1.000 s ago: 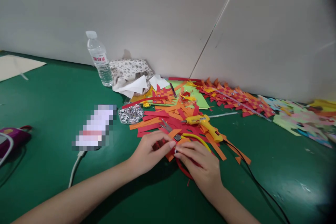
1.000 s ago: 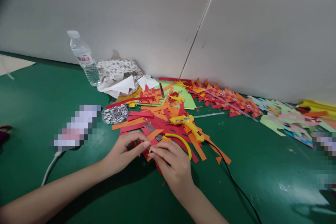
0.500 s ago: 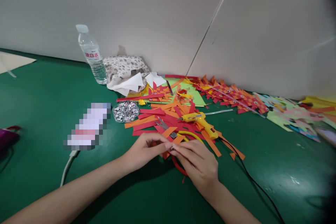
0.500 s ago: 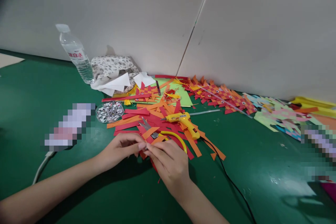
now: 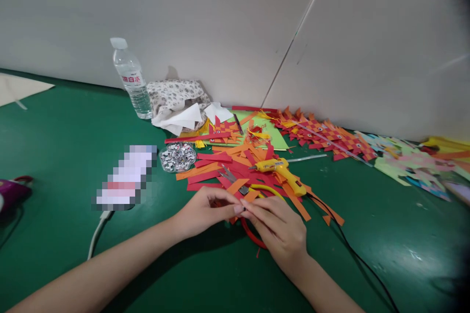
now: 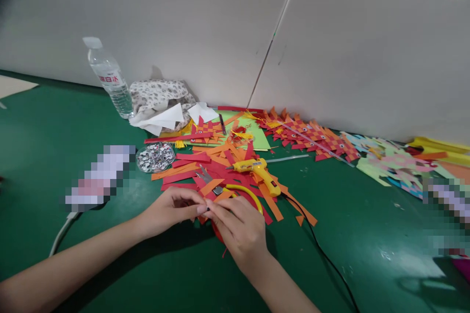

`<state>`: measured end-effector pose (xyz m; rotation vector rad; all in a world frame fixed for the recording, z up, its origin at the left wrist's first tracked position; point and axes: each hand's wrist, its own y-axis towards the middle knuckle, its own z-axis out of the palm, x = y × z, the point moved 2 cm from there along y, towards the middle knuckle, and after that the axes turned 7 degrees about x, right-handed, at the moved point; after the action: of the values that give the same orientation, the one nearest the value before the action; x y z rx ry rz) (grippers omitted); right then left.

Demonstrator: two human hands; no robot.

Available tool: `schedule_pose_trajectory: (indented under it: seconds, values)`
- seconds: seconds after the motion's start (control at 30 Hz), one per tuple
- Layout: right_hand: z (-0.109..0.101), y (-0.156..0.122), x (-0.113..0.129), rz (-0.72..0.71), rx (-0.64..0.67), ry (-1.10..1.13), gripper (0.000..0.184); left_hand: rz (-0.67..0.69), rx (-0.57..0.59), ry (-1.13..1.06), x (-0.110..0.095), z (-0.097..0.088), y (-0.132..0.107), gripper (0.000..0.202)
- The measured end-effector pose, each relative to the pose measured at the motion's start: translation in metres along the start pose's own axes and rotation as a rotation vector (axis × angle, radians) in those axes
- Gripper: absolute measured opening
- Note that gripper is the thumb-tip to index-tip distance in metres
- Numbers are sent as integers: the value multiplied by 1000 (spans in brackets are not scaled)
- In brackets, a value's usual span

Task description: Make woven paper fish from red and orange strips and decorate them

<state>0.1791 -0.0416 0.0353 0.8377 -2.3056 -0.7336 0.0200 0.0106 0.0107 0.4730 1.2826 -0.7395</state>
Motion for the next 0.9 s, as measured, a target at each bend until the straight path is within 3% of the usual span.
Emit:
schedule_pose_trajectory:
  seconds: [0.43,0.9]
  values:
    - [-3,-2,1,17,24,9,35,9,57,-37,-4,2,-4,13]
    - [-5,-1,2,26,12,13,33,-14,31,-11,-3,1,-3,13]
